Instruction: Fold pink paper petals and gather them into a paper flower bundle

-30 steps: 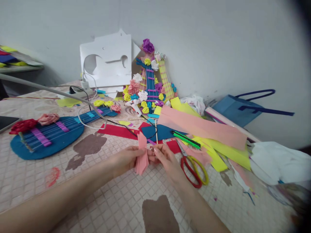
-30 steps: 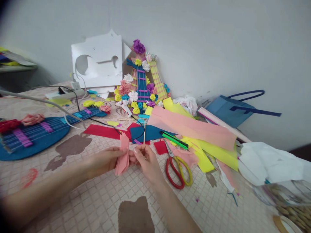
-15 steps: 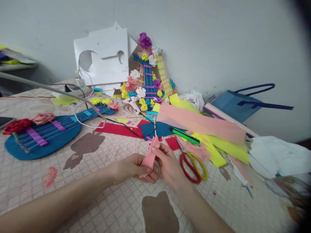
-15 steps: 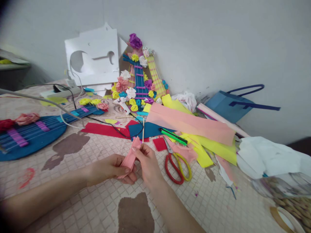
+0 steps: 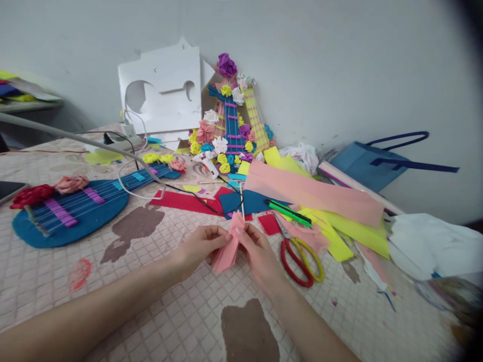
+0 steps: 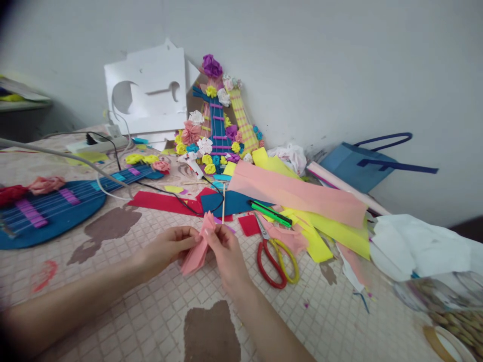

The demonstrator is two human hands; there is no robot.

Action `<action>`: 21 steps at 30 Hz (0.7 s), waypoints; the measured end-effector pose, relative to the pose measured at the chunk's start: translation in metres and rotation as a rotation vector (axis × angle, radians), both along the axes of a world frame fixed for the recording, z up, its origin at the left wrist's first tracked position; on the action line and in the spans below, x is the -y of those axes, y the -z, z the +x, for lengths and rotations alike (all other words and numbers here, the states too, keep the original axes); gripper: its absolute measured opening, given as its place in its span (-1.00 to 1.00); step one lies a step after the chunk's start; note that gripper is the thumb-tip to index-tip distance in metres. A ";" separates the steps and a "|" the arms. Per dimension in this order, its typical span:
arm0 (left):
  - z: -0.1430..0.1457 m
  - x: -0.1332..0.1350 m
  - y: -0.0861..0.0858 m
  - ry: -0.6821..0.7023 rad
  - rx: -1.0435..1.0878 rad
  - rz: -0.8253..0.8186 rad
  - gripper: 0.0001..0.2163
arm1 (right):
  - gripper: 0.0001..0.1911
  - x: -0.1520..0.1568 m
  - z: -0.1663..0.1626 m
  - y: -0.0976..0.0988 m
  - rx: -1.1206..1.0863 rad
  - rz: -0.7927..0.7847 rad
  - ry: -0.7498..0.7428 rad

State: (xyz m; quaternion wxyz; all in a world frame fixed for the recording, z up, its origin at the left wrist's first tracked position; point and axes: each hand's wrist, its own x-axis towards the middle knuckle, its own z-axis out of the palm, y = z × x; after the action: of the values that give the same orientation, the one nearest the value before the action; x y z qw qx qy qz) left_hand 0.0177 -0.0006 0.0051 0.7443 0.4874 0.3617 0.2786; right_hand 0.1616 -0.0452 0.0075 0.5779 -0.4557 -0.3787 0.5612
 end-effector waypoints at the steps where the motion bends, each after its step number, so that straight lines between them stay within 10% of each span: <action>1: -0.001 -0.001 -0.001 -0.013 0.021 -0.013 -0.68 | -0.74 0.000 0.000 -0.002 -0.019 0.008 -0.017; 21: -0.002 -0.004 -0.002 -0.006 0.110 -0.180 -0.73 | -0.83 -0.003 0.004 0.002 -0.034 -0.036 -0.005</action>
State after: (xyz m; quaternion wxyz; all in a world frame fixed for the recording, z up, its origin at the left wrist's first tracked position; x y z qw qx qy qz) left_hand 0.0152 0.0036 0.0073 0.8029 0.4014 0.3455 0.2734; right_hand 0.1654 -0.0419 0.0052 0.5745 -0.4555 -0.3595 0.5773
